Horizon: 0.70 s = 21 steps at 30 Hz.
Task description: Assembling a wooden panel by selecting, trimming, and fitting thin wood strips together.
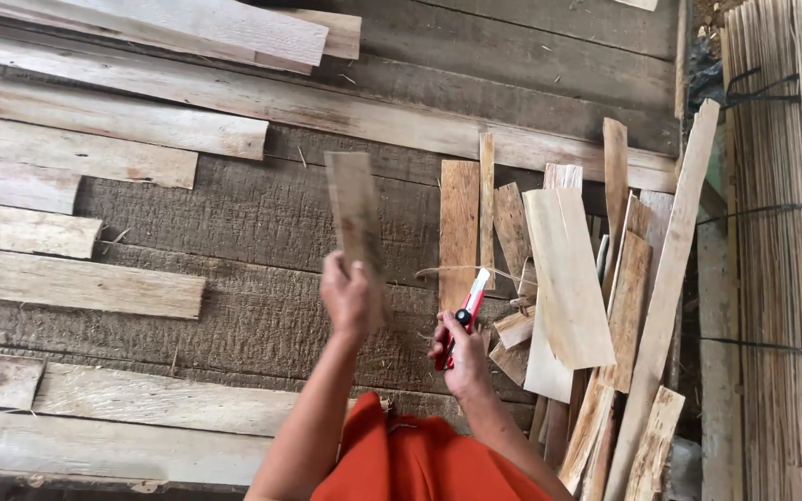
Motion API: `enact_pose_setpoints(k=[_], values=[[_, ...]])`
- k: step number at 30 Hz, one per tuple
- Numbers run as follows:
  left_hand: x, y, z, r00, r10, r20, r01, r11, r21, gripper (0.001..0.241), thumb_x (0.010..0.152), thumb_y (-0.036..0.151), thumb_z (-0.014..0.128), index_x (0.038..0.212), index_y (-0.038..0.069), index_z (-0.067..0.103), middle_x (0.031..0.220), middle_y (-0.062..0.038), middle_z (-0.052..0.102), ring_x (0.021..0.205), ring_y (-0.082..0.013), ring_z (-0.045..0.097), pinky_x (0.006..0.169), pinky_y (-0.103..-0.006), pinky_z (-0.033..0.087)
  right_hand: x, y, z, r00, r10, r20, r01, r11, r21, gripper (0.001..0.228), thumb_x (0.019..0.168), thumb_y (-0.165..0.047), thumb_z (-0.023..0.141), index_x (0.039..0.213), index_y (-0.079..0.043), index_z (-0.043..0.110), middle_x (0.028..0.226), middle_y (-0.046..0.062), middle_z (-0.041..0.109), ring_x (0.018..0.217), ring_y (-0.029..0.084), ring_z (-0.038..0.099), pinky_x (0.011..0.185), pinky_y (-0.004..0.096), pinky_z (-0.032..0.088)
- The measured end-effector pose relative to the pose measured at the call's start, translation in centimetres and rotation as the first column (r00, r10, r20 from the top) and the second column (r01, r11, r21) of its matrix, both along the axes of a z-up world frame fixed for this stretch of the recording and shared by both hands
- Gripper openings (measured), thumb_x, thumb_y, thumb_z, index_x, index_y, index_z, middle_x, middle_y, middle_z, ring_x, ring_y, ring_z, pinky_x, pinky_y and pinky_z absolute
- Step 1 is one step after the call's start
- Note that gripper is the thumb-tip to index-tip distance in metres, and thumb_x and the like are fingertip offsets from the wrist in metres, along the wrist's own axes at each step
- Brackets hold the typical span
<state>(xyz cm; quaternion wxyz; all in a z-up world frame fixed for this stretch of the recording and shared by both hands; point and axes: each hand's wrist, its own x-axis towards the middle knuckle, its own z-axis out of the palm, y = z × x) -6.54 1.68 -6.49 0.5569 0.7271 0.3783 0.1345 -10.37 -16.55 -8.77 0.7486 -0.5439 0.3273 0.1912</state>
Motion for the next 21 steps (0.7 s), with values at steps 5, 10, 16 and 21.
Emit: enact_pose_setpoints(k=[5,10,16,21], values=[[1.3,1.3,-0.6,0.983,-0.136,-0.124,0.17,0.929,0.327,0.068,0.083,0.006,0.07,0.147,0.019,0.049,0.136,-0.015,0.049,0.126,-0.0479,0.046,0.104,-0.0677,0.035,-0.5,0.3,0.9,0.998,0.047,0.036,-0.046,0.999,-0.021,0.023,0.091,-0.022,0.075,0.096,-0.001,0.067,0.058,0.011,0.055,0.039,0.02,0.053,0.033,0.036,0.05],[1.9,-3.6,-4.8,0.778,-0.626,-0.045,0.542,0.634,0.552,0.091,0.076,0.02,0.083,0.157,0.025,0.04,0.151,-0.007,0.051,0.138,-0.0385,0.04,0.103,-0.0559,0.036,-1.4,0.5,1.4,0.987,0.144,0.066,-0.142,0.989,-0.03,0.019,0.088,-0.016,0.076,0.088,0.002,0.071,0.048,0.014,0.055,0.031,0.025,0.054,0.025,0.034,0.045],[2.6,-4.7,-7.4,0.894,-0.442,-0.073,0.413,0.751,0.515,0.022,0.093,0.028,0.062,0.115,0.03,0.066,0.077,-0.016,0.068,0.066,-0.0415,0.067,0.059,-0.0554,0.054,-0.6,-1.0,2.0,0.919,0.3,0.256,-0.196,0.911,-0.364,0.03,0.091,-0.024,0.075,0.069,-0.003,0.07,0.042,0.015,0.059,0.033,0.024,0.06,0.028,0.03,0.043],[0.9,-5.5,-8.1,0.915,-0.401,-0.036,0.378,0.885,-0.273,0.023,0.101,0.027,0.052,0.118,0.019,0.066,0.066,-0.009,0.07,0.064,-0.0284,0.067,0.055,-0.0416,0.049,4.7,-2.1,-1.2,0.851,0.416,0.319,0.207,0.294,-0.933,0.039,0.087,-0.016,0.075,0.123,-0.005,0.063,0.102,0.023,0.058,0.09,0.052,0.068,0.074,0.061,0.06]])
